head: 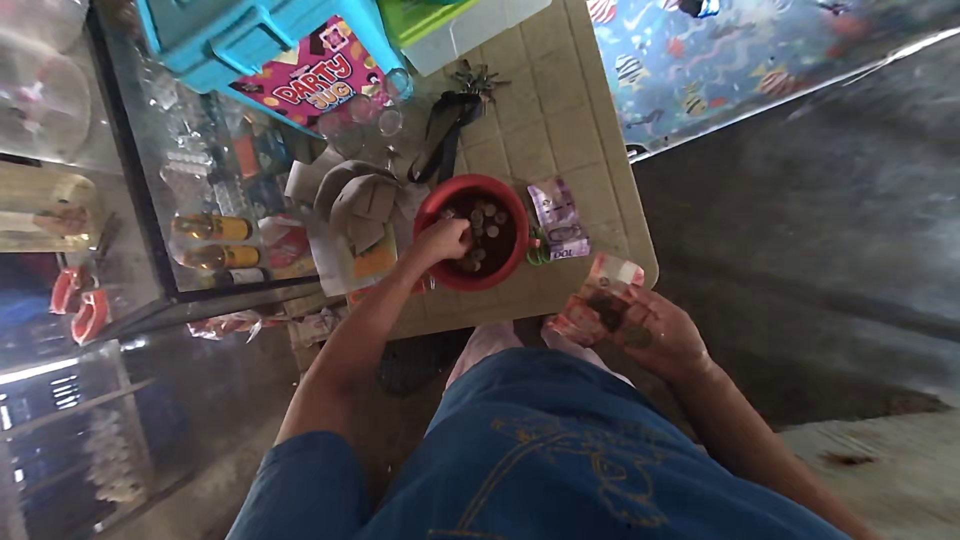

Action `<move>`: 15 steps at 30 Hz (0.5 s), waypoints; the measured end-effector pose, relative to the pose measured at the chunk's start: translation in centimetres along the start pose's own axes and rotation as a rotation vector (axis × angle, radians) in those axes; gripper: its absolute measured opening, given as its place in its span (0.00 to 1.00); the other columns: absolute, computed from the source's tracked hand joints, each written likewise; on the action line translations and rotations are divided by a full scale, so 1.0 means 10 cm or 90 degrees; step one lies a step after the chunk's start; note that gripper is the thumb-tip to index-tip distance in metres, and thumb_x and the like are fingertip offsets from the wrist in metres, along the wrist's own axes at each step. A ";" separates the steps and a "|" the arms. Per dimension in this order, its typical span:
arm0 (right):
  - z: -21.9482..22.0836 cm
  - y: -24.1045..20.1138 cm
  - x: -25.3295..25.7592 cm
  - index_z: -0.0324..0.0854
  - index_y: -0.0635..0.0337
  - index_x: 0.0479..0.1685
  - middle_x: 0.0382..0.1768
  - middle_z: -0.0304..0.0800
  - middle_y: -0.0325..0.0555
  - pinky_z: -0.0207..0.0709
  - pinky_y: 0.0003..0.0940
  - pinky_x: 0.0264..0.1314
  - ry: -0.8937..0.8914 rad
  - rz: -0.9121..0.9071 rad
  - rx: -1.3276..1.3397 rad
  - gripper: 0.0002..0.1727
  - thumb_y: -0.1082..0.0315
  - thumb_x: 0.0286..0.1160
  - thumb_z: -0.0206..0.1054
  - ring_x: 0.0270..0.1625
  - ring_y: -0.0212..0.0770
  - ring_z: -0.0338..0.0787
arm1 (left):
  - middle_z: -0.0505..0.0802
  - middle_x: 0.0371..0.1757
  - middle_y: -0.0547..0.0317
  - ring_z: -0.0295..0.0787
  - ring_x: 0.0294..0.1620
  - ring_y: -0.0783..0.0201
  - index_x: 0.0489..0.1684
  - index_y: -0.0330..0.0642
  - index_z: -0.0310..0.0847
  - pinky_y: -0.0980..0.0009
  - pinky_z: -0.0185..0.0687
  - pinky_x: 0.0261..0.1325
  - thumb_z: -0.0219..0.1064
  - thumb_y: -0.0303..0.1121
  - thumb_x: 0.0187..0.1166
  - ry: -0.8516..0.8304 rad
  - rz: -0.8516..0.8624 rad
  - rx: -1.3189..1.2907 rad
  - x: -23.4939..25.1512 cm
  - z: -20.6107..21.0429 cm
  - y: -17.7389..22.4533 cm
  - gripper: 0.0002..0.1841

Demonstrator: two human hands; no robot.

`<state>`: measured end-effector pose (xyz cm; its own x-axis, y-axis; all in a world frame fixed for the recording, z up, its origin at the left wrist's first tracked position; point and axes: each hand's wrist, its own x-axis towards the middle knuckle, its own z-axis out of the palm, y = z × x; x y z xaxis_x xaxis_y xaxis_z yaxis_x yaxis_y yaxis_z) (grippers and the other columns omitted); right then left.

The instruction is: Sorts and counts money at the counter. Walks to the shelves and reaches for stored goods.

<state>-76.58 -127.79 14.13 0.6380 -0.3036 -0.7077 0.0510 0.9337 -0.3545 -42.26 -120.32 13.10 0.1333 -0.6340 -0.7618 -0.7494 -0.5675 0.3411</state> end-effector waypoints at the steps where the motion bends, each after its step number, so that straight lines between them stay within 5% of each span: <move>1: -0.01 0.00 -0.01 0.81 0.57 0.52 0.42 0.94 0.45 0.89 0.36 0.50 -0.006 -0.007 -0.012 0.34 0.58 0.93 0.22 0.45 0.38 0.94 | 0.89 0.56 0.31 0.87 0.60 0.41 0.56 0.24 0.83 0.43 0.78 0.67 0.67 0.32 0.84 0.039 0.047 -0.110 -0.03 -0.06 -0.04 0.15; 4: -0.05 0.00 -0.01 0.81 0.58 0.52 0.42 0.94 0.46 0.89 0.36 0.50 -0.005 -0.008 -0.013 0.34 0.58 0.93 0.23 0.45 0.38 0.94 | 0.89 0.47 0.50 0.89 0.43 0.65 0.48 0.29 0.77 0.66 0.87 0.53 0.59 0.27 0.83 0.099 0.122 -0.488 -0.20 -0.20 -0.04 0.08; 9: -0.02 0.00 -0.01 0.80 0.57 0.51 0.42 0.94 0.45 0.90 0.37 0.50 0.010 0.000 -0.003 0.33 0.58 0.93 0.23 0.46 0.39 0.94 | 0.91 0.38 0.68 0.91 0.39 0.70 0.43 0.51 0.72 0.70 0.90 0.47 0.39 0.29 0.80 0.038 0.195 -0.747 -0.31 -0.30 -0.02 0.13; 12: -0.02 0.01 -0.01 0.80 0.57 0.48 0.41 0.94 0.45 0.89 0.35 0.48 0.009 0.010 0.002 0.34 0.57 0.93 0.22 0.44 0.37 0.94 | 0.87 0.29 0.68 0.86 0.31 0.74 0.44 0.42 0.79 0.75 0.86 0.39 0.46 0.32 0.87 0.014 0.131 -0.581 -0.30 -0.28 0.05 0.13; 15: -0.04 0.03 0.00 0.80 0.58 0.50 0.42 0.93 0.46 0.89 0.35 0.47 0.014 0.011 0.005 0.34 0.57 0.93 0.22 0.44 0.39 0.94 | 0.88 0.39 0.44 0.83 0.37 0.55 0.57 0.30 0.84 0.56 0.81 0.46 0.62 0.33 0.88 -0.071 0.041 -0.133 -0.21 -0.17 0.16 0.14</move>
<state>-76.84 -127.62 13.82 0.6215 -0.2917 -0.7271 0.0466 0.9402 -0.3373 -42.64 -120.76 16.15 0.0085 -0.6173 -0.7867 -0.6025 -0.6311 0.4887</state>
